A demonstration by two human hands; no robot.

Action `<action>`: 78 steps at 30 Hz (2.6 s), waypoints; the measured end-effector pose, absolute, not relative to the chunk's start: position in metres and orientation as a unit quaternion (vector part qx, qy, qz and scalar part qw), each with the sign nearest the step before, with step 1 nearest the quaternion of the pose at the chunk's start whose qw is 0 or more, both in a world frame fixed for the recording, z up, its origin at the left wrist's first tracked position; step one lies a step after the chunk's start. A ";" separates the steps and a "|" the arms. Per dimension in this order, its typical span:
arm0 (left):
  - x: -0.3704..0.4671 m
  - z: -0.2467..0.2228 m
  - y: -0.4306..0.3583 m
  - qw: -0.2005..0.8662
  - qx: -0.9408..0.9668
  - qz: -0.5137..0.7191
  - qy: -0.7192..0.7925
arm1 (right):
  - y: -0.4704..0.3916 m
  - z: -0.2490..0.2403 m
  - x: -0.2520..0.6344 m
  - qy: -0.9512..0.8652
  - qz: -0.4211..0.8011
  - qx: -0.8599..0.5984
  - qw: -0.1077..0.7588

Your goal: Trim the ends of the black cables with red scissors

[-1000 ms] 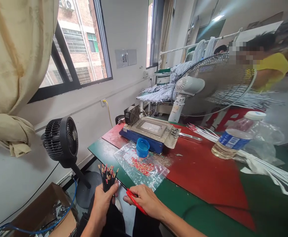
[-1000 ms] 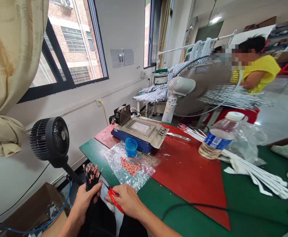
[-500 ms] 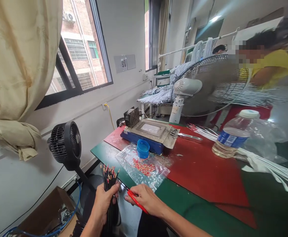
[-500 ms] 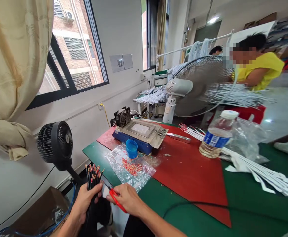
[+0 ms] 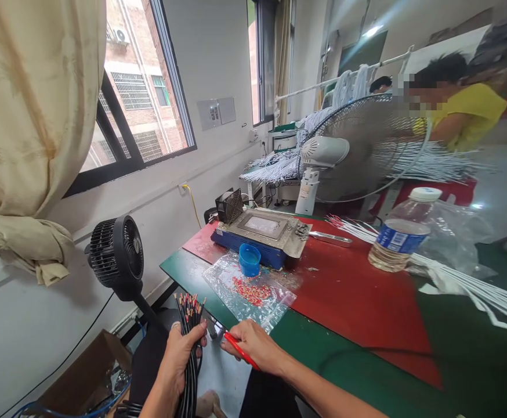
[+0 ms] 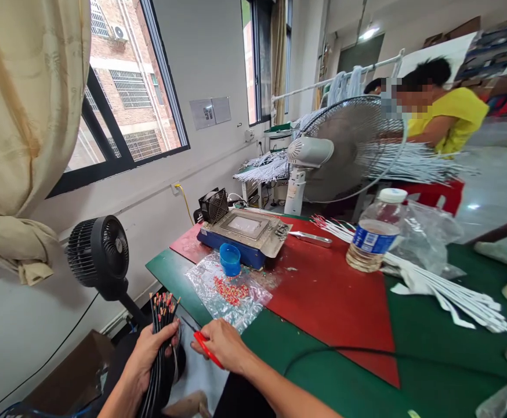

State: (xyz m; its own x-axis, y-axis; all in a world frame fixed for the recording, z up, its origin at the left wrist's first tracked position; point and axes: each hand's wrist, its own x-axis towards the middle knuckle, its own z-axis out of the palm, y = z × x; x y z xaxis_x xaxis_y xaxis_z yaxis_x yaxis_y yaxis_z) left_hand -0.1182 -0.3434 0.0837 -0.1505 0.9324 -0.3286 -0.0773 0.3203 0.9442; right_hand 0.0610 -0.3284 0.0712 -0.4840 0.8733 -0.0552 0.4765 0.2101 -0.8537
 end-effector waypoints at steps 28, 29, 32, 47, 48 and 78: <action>-0.108 0.062 -0.363 0.671 0.298 0.443 0.515 | -0.333 0.065 0.050 -0.445 0.794 -0.294 0.292; -0.109 0.061 -0.363 0.671 0.295 0.442 0.517 | -0.332 0.067 0.050 -0.449 0.793 -0.295 0.287; -0.111 0.058 -0.365 0.680 0.284 0.437 0.516 | -0.332 0.066 0.049 -0.444 0.791 -0.308 0.285; -0.111 0.045 -0.376 0.712 0.245 0.447 0.482 | -0.337 0.050 0.046 -0.432 0.764 -0.388 0.281; -0.112 0.044 -0.376 0.712 0.243 0.448 0.484 | -0.337 0.049 0.046 -0.432 0.763 -0.389 0.282; -0.112 0.045 -0.360 0.699 0.279 0.426 0.501 | -0.333 0.053 0.043 -0.385 0.787 -0.342 0.339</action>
